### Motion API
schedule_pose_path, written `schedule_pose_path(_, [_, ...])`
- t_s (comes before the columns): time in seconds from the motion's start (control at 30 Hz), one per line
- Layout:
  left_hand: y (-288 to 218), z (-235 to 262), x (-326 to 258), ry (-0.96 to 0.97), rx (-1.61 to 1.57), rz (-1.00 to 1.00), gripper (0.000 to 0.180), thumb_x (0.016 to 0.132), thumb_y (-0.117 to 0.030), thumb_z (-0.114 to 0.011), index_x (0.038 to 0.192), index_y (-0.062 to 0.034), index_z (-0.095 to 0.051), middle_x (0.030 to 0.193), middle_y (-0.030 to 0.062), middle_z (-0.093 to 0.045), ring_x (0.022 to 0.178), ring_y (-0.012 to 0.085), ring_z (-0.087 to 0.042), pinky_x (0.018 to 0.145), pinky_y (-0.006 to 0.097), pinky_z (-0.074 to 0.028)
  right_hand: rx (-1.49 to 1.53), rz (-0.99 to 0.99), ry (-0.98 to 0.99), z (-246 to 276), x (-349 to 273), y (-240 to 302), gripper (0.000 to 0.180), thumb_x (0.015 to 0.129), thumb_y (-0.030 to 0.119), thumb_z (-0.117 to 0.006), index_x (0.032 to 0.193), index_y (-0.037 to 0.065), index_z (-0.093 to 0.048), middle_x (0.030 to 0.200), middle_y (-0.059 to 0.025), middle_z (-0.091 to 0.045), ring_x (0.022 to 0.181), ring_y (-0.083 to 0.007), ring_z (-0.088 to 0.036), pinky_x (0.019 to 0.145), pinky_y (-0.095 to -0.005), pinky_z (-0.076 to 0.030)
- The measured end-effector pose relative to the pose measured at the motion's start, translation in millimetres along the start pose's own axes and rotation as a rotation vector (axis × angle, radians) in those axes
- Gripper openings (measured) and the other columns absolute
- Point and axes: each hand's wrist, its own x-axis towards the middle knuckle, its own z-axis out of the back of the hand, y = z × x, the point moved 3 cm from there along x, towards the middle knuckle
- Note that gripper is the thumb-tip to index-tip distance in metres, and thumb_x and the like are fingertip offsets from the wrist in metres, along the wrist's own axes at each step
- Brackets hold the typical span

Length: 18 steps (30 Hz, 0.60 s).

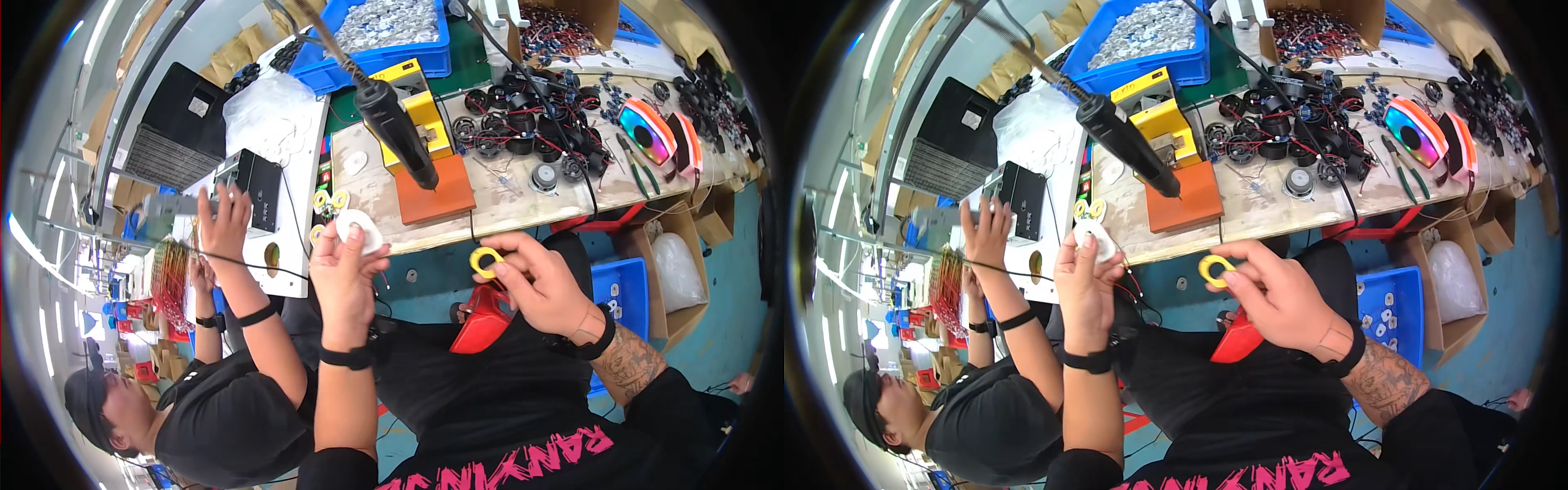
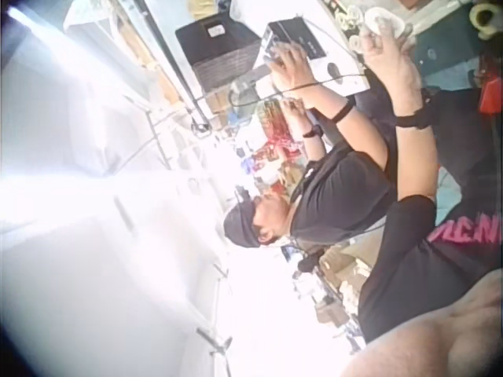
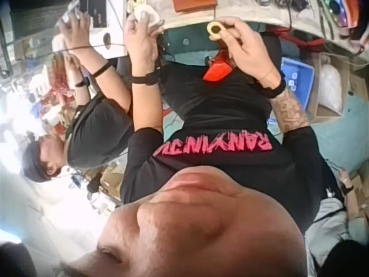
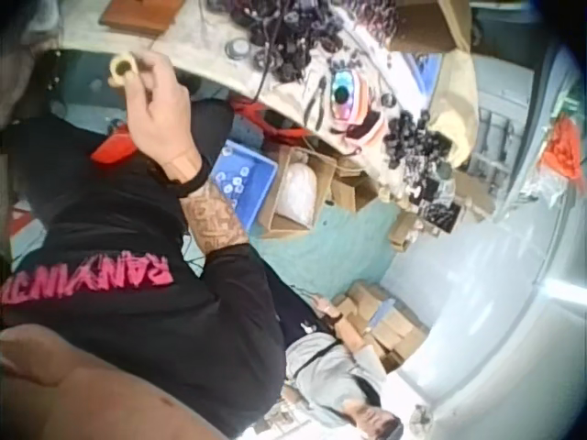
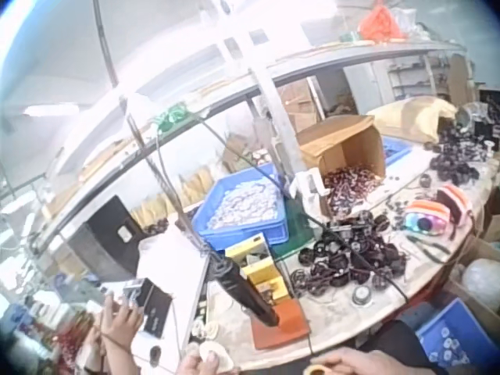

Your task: Assembling small electronic components including coils and magnets at a workshop table.

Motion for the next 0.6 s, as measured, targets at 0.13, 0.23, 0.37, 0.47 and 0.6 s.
schedule_pose_path(0.13, [-6.8, -19.6, -37.8, 0.075, -0.099, 0.055, 0.035, 0.101, -0.017, -0.066, 0.129, 0.0020, -0.056, 0.102, 0.0121, -0.074, 0.083, 0.0248, -0.077, 0.066, 0.031, -0.064, 0.092, 0.049, 0.085, -30.2, 19.7, 14.8, 0.026, 0.103, 0.011, -0.058, 0.126, 0.001, -0.056, 0.093, -0.0102, -0.077, 0.070, -0.0083, -0.066, 0.064, -0.0263, -0.050])
schedule_pose_path(0.23, [-4.2, -23.1, -46.2, 0.070, 0.006, 0.014, 0.037, 0.100, -0.014, -0.067, 0.131, 0.0034, -0.055, 0.104, 0.0142, -0.075, 0.088, 0.0242, -0.076, 0.071, 0.032, -0.065, 0.136, 0.062, 0.043, -43.1, 26.6, 22.3, 0.017, 0.101, 0.012, -0.063, 0.113, 0.000, -0.063, 0.089, -0.0048, -0.074, 0.067, -0.0022, -0.059, 0.061, -0.0218, -0.046])
schedule_pose_path(0.37, [-1.7, -28.9, -59.9, 0.061, 0.021, -0.045, 0.035, 0.101, -0.012, -0.063, 0.131, 0.0031, -0.052, 0.107, 0.0143, -0.073, 0.087, 0.0232, -0.076, 0.070, 0.033, -0.065, 0.164, 0.174, -0.043, -56.8, 28.5, 24.8, 0.015, 0.097, 0.010, -0.070, 0.106, -0.002, -0.068, 0.089, -0.0012, -0.072, 0.067, -0.0002, -0.058, 0.059, -0.0190, -0.046])
schedule_pose_path(0.47, [-4.8, -28.3, -68.0, 0.084, -0.031, -0.040, 0.035, 0.103, -0.015, -0.060, 0.132, 0.0038, -0.053, 0.113, 0.0166, -0.071, 0.090, 0.0242, -0.076, 0.072, 0.035, -0.066, 0.323, 0.008, -0.021, -65.4, 28.2, 32.8, 0.018, 0.096, 0.009, -0.072, 0.109, -0.003, -0.069, 0.093, -0.0025, -0.072, 0.067, -0.0010, -0.061, 0.059, -0.0190, -0.049])
schedule_pose_path(0.6, [-8.8, -27.4, -74.0, 0.093, -0.158, -0.026, 0.034, 0.105, -0.018, -0.056, 0.132, 0.0042, -0.054, 0.117, 0.0179, -0.070, 0.093, 0.0251, -0.075, 0.075, 0.037, -0.066, 0.305, 0.025, -0.058, -69.2, 28.9, 30.7, 0.016, 0.096, 0.008, -0.071, 0.107, -0.003, -0.070, 0.090, -0.0025, -0.072, 0.068, -0.0017, -0.063, 0.061, -0.0193, -0.051])
